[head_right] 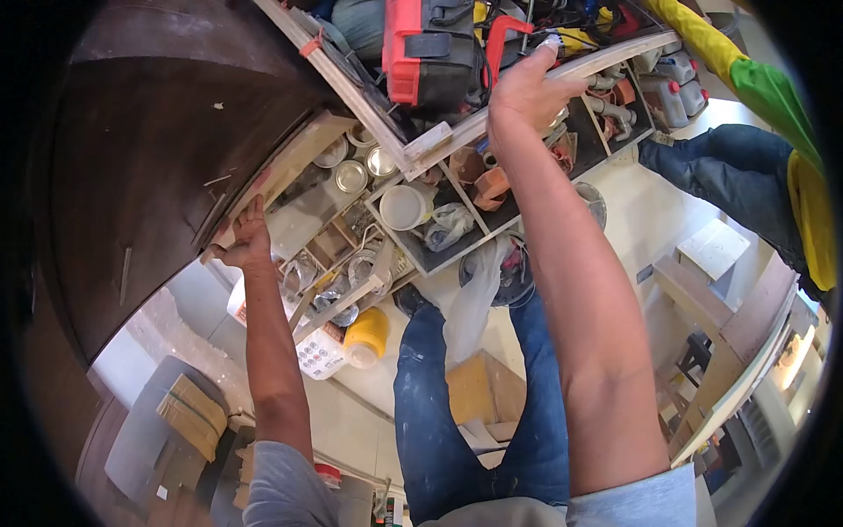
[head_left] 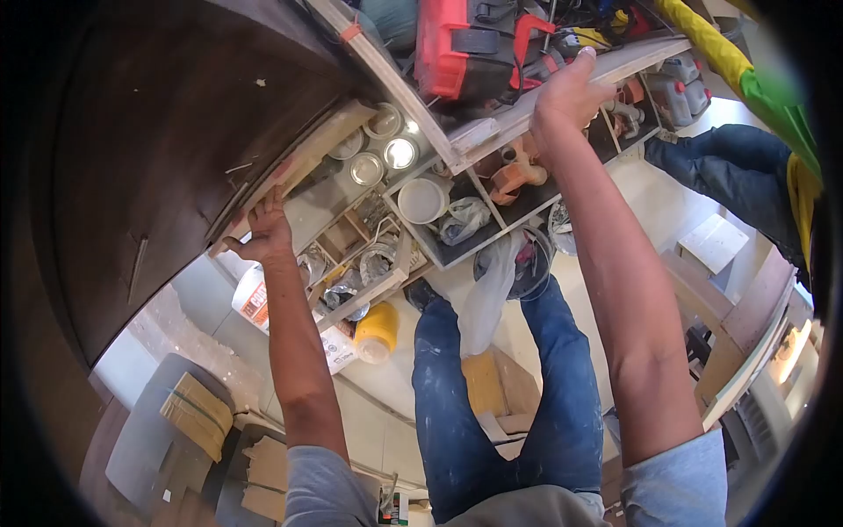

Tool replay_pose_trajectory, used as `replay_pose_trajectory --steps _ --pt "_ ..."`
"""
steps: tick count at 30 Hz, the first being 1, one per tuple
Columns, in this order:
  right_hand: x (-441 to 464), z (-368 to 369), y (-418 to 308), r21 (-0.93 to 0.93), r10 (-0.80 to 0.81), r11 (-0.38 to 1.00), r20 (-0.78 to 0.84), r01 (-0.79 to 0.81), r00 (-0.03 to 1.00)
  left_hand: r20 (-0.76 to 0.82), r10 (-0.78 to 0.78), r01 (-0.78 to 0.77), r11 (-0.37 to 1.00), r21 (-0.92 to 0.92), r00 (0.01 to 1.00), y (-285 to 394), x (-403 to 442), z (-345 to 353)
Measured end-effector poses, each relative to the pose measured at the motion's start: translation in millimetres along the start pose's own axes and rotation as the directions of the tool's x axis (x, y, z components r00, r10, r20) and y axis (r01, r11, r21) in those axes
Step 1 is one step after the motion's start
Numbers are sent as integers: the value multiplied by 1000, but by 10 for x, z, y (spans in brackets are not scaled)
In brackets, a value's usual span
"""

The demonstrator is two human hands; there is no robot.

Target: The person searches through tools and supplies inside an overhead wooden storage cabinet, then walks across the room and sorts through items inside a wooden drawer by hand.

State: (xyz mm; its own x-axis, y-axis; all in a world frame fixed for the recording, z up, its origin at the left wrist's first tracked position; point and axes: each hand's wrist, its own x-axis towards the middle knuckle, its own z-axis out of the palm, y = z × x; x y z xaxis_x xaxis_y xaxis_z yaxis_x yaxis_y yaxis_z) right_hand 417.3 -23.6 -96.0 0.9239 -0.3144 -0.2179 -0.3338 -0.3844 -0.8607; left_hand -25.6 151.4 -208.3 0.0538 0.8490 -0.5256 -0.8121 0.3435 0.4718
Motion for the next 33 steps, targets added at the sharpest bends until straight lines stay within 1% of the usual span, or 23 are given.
replay_pose_trajectory --steps 3,5,7,8,9,10,12,13,14,15,16,18,20,22,23,25,26,27,29,30,31,33 --pt "96 -1 24 16 -2 1000 36 1 999 50 -11 12 1000 -9 999 11 158 40" --pt "49 -32 23 4 32 999 63 -32 997 11 -20 20 1000 -9 1000 0 49 67" --pt "24 -50 4 33 33 999 77 -36 996 -16 -23 24 1000 15 1000 -99 -122 153" --pt "69 -24 34 15 28 999 60 -29 998 138 -195 198 980 -7 971 -74 -115 51" --pt "65 -3 69 -9 33 999 51 -32 998 102 -215 196 966 167 971 -142 -261 185" --pt "33 11 106 -23 9 1000 22 -8 1000 59 -222 190 921 339 973 -350 -516 375" --pt "1 -8 50 -41 -50 998 -42 48 998 -22 -207 173 752 636 978 -960 -1052 909" --pt "-94 -94 -113 -4 60 998 31 -60 998 293 -129 -186 524 831 947 -1225 -1359 1267" --pt "-118 -117 -172 -28 82 996 30 -81 996 580 -143 -546 220 808 802 -1406 -1587 1668" --pt "-60 -69 -69 -42 43 998 22 -42 999 803 -92 -802 58 595 589 -1528 -1538 2060" --pt "-31 -34 -10 -70 27 997 8 -27 1000 942 -94 -943 -122 309 321 -1688 -1385 2446" --pt "-25 -28 -10 -104 11 994 0 -11 1000 907 39 -889 -184 420 420 -2005 -1050 3086" --pt "-43 -41 -53 -107 7 994 6 -7 1000 925 148 -784 -494 376 350 -2192 -512 3418" --pt "-22 -34 14 -151 81 986 40 -74 996 835 240 -546 -661 514 495 -2324 49 3430" --pt "-9 -56 -23 -212 113 972 50 -100 992 775 300 -404 -717 568 557 -2347 267 3418" --pt "-19 -134 -196 -367 177 919 61 -143 982 774 230 -432 -719 544 590 -2246 482 3386" --pt "-28 -143 -254 -396 190 905 56 -152 980 773 190 -448 -721 529 606 -2222 485 3424" --pt "-36 -152 -311 -426 202 890 51 -162 978 725 165 -438 -700 564 668 -2229 497 3467" --pt "-59 -134 -363 -341 191 925 45 -165 980 613 105 -403 -665 629 783 -2165 409 3638" --pt "-67 -124 -398 -287 189 943 42 -169 981 582 101 -366 -687 627 807 -2169 440 3650" --pt "-75 -115 -433 -231 186 958 39 -172 982 580 108 -370 -672 642 808 -2175 474 3623" --pt "-76 -91 -366 -210 160 966 34 -150 986 581 135 -379 -638 670 802 -2167 578 3584"
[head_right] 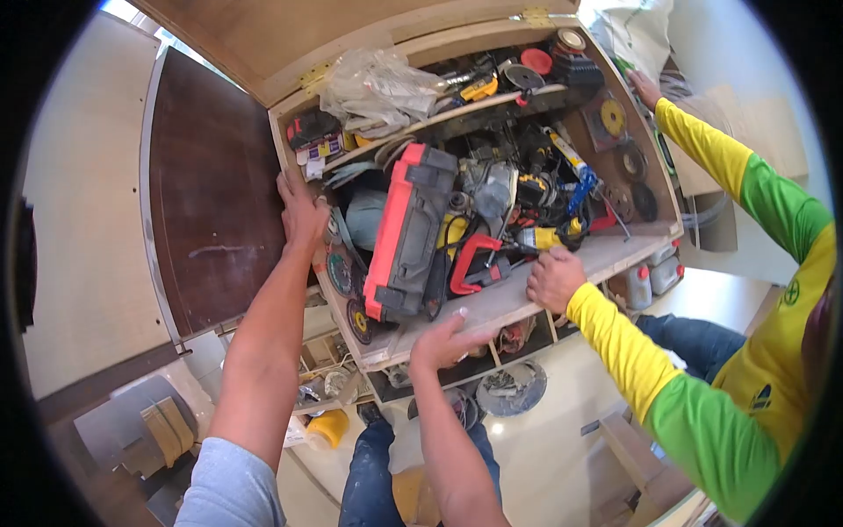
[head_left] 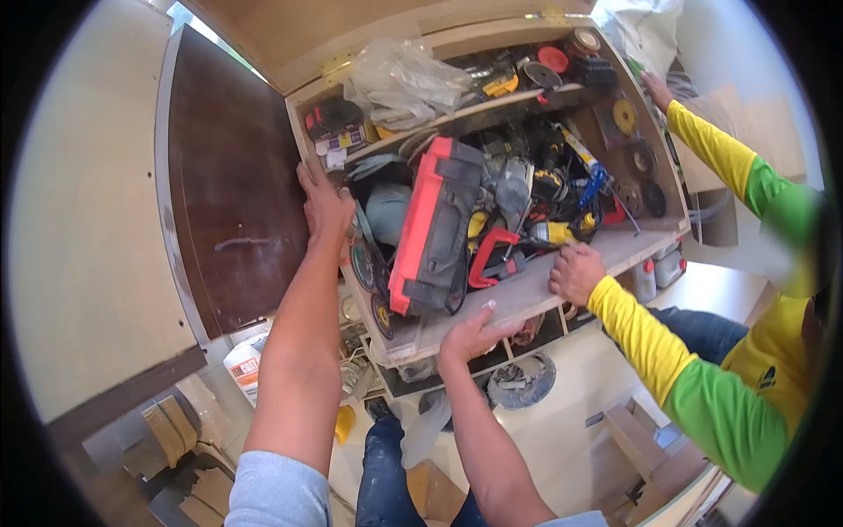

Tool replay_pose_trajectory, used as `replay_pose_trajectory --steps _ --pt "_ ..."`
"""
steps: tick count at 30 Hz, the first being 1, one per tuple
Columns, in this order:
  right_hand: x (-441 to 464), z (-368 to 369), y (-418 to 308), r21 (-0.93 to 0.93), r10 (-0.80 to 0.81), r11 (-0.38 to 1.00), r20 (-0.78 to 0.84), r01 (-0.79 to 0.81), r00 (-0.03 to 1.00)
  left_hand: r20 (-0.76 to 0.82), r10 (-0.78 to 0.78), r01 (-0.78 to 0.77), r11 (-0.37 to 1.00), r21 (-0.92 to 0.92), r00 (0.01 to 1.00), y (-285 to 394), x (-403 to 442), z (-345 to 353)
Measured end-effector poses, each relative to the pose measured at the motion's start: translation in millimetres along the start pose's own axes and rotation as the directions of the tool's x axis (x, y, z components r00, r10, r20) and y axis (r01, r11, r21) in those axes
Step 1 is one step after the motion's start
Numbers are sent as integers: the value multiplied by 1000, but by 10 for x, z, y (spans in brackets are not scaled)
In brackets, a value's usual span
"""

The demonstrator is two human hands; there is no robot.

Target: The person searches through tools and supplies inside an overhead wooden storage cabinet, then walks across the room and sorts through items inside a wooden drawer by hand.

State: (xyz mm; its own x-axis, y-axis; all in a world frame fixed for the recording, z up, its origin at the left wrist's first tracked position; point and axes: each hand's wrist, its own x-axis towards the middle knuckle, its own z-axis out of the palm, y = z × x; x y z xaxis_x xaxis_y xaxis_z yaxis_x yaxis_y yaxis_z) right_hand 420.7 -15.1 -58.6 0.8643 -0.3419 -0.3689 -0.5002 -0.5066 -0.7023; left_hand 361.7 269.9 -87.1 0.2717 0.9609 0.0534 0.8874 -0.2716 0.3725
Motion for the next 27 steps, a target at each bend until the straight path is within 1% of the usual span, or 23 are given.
replay_pose_trajectory --steps 1,4,5,8,9,12,13,15,16,17,18,19,20,21,22,23,26,27 --pt "54 46 142 42 -86 995 -11 86 996 -8 -18 18 1000 -3 1000 1 35 -3" --pt "10 50 53 156 -72 985 10 69 997 15 -72 72 997 -19 997 55 73 17" --pt "-37 -17 -112 138 53 989 75 -63 996 43 -97 98 995 -25 994 48 64 -7" --pt "11 -91 49 59 -26 998 161 17 987 85 -137 143 988 -61 987 99 62 -73" --pt "92 -258 79 86 8 995 347 -40 938 98 -142 150 986 -76 985 111 58 -96" --pt "162 -682 -178 68 -240 971 268 231 933 129 -162 168 985 -38 978 182 78 -181" --pt "171 -671 -458 123 -365 931 339 344 867 143 -187 196 979 -49 972 229 100 -195" --pt "180 -443 -1128 246 -571 818 452 520 685 180 -229 243 969 -54 957 269 113 -250" --pt "216 -140 -1590 233 -677 708 492 666 547 185 -236 250 967 -53 954 293 125 -267" --pt "369 206 -1847 192 -768 531 520 825 373 187 -246 259 965 -49 951 312 121 -277" --pt "427 593 -2112 208 -829 405 494 890 262 187 -258 270 962 -42 948 311 129 -278" --pt "476 1014 -2343 208 -848 323 497 923 184 162 -239 249 968 -41 957 280 133 -244" --pt "565 1460 -2417 211 -859 272 493 939 138 141 -220 227 973 -35 965 234 116 -192" --pt "601 1858 -2532 179 -859 249 494 952 132 120 -198 203 979 -29 973 200 112 -154" --pt "579 2145 -2681 98 -844 223 518 970 142 125 -204 209 977 -33 971 188 106 -154" --pt "552 2360 -2787 15 -829 191 538 981 153 129 -208 214 976 -40 970 204 117 -163" --pt "419 2758 -2811 -40 -647 264 734 964 208 154 -222 232 972 -45 963 233 129 -195" --pt "401 2815 -2781 -64 -654 203 734 977 184 160 -231 241 969 -46 960 226 140 -196"
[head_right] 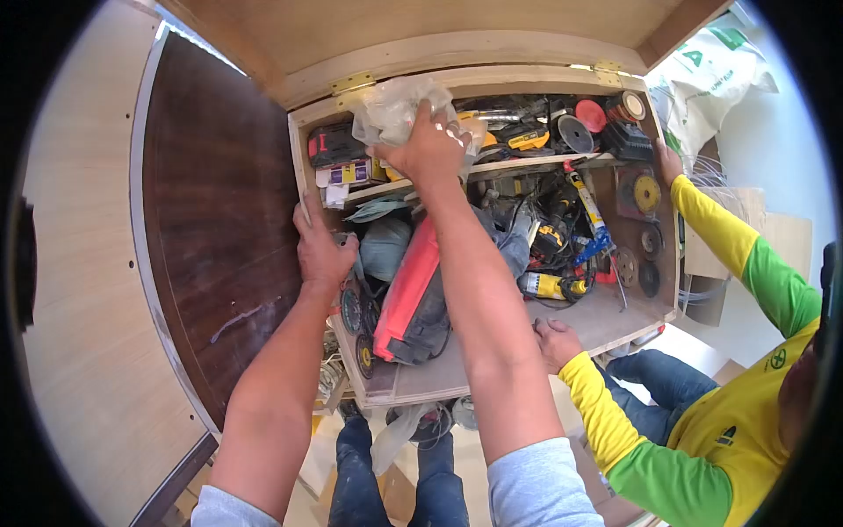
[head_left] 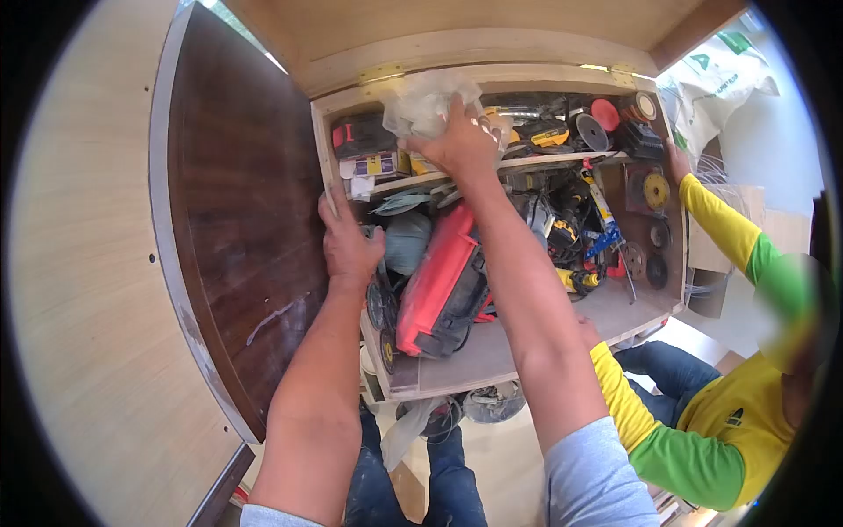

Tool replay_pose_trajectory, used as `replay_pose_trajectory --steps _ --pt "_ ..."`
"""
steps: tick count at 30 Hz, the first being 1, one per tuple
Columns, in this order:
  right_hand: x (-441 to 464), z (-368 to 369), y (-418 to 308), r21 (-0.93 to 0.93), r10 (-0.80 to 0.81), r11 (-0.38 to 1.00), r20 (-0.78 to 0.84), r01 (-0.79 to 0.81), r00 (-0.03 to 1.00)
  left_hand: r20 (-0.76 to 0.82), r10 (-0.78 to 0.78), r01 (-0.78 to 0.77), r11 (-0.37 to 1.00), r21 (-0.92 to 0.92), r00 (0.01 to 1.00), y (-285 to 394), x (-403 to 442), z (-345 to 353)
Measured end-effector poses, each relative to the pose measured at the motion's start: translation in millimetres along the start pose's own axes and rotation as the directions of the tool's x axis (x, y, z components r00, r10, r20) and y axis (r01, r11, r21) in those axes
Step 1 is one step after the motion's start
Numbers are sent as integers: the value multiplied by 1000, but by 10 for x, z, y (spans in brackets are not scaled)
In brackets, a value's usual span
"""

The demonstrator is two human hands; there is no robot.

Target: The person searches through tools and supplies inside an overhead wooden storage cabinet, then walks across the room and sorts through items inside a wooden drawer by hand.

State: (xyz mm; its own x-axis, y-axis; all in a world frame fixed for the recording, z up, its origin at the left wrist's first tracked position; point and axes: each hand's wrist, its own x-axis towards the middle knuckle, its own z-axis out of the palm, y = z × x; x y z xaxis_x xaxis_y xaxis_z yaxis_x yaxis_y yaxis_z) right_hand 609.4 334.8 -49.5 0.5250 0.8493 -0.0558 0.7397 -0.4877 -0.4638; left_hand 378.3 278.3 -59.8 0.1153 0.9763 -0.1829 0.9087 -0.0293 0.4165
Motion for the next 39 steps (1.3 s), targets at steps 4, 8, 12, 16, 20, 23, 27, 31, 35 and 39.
replay_pose_trajectory --steps 4,8,12,16,20,23,27,31,35,39 --pt "99 273 167 -90 -100 991 -12 98 995 -33 52 -53 998 -41 998 -96 -7 54" --pt "305 51 390 1 -140 990 -50 141 989 -12 20 -21 999 -42 1000 -54 15 -1" --pt "337 -307 760 220 -145 957 -197 188 970 -47 56 -60 996 -71 997 -110 10 65" --pt "440 -623 1206 432 -65 878 -321 207 945 -10 24 -24 999 -45 1000 -18 0 -25" --pt "588 -935 1647 404 -8 896 -401 185 916 -48 59 -59 998 -11 997 -67 0 30" --pt "569 -1265 1724 295 62 953 -423 73 904 -53 61 -61 998 -4 997 -62 11 41" --pt "691 -1449 1966 255 100 966 -510 39 854 -65 65 -65 998 0 996 -80 3 70" --pt "590 -1491 1735 181 76 983 -474 13 877 -28 39 -39 999 3 999 -73 22 35" --pt "495 -1133 1684 -233 -182 968 -387 95 904 7 10 -9 1000 -18 1000 -51 31 5" --pt "346 -816 1881 -342 -254 928 -293 147 922 -1 18 -18 1000 -26 1000 -89 32 29"
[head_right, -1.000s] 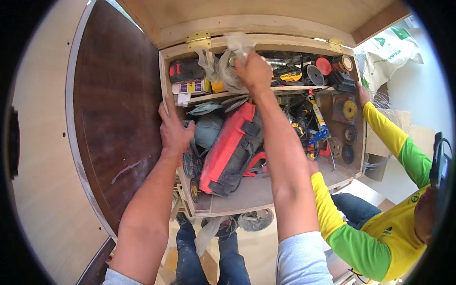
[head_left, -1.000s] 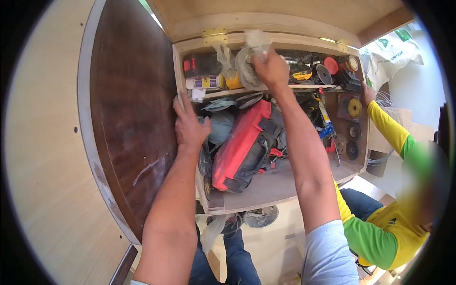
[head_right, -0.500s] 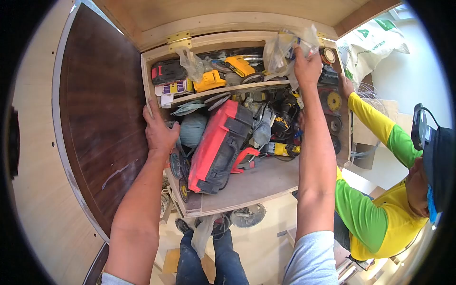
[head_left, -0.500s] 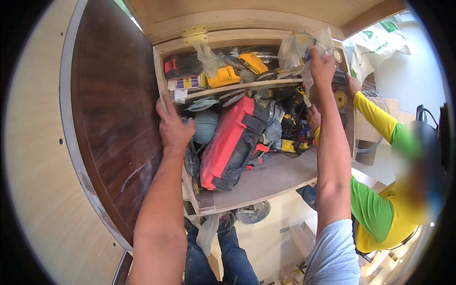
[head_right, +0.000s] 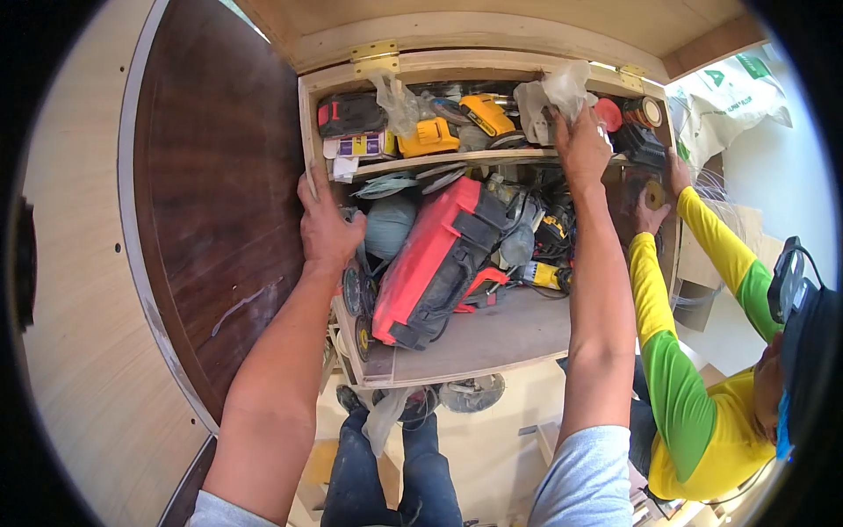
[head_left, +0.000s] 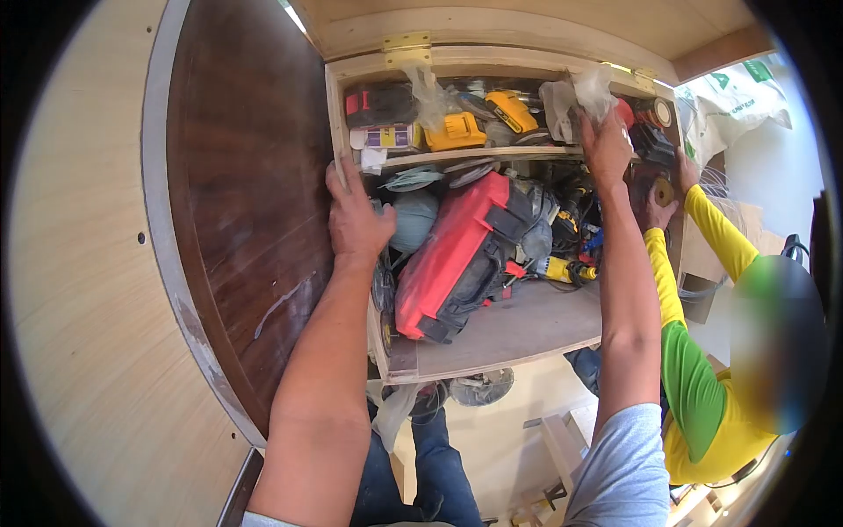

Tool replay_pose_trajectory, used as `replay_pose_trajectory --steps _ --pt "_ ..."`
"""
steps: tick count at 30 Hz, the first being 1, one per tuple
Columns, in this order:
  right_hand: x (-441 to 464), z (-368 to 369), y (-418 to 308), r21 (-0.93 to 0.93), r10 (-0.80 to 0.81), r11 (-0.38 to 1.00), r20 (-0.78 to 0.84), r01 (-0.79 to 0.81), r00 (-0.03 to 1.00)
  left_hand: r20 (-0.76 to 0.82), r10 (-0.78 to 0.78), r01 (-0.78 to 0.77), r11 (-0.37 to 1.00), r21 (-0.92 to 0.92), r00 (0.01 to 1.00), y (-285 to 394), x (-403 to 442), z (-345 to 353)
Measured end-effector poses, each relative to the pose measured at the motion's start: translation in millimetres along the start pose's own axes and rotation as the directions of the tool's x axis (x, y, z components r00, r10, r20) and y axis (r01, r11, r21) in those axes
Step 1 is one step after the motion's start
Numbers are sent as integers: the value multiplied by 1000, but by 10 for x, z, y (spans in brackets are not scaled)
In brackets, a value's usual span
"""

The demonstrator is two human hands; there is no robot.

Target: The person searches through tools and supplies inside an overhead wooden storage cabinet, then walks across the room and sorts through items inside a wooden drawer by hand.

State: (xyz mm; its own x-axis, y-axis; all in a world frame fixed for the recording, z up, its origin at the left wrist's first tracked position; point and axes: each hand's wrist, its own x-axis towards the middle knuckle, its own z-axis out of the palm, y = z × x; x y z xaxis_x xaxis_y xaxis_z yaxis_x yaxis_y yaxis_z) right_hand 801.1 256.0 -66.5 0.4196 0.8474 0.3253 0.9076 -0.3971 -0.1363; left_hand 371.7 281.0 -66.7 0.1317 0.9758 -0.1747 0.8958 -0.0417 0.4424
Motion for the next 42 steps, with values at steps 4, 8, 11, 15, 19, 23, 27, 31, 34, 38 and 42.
replay_pose_trajectory --steps 4,8,11,15,19,23,27,31,34,38,42 --pt "-40 -21 187 -98 -96 990 87 104 992 10 -4 4 1000 13 1000 24 -9 -20" --pt "-25 -110 145 -125 -55 990 103 68 993 -11 13 -13 1000 15 1000 0 4 3" --pt "-25 42 26 -43 -134 987 302 154 944 16 -21 20 999 27 1000 24 -2 -9" --pt "287 -412 -509 -123 3 989 574 83 819 19 -20 20 1000 9 1000 20 3 -24" --pt "253 -424 -1490 -4 -99 995 249 103 963 -10 2 -2 1000 15 1000 -8 -1 16" --pt "176 -12 -2328 222 -170 971 406 84 898 37 -44 44 999 1 998 49 5 -47" --pt "188 751 -2143 330 20 927 424 -175 905 -44 45 -44 999 26 998 -57 18 75" --pt "290 275 -1563 410 137 893 150 -187 979 -46 27 -25 999 34 999 -45 5 48" --pt "363 -71 -1194 502 178 852 -14 -148 984 -16 -10 10 1000 23 1000 -6 12 18" --pt "391 -375 -1009 277 152 948 31 -155 988 -9 -8 8 1000 8 1000 -22 9 34" --pt "229 -160 -1117 75 -247 957 -293 280 924 10 -23 23 1000 0 1000 2 14 7"
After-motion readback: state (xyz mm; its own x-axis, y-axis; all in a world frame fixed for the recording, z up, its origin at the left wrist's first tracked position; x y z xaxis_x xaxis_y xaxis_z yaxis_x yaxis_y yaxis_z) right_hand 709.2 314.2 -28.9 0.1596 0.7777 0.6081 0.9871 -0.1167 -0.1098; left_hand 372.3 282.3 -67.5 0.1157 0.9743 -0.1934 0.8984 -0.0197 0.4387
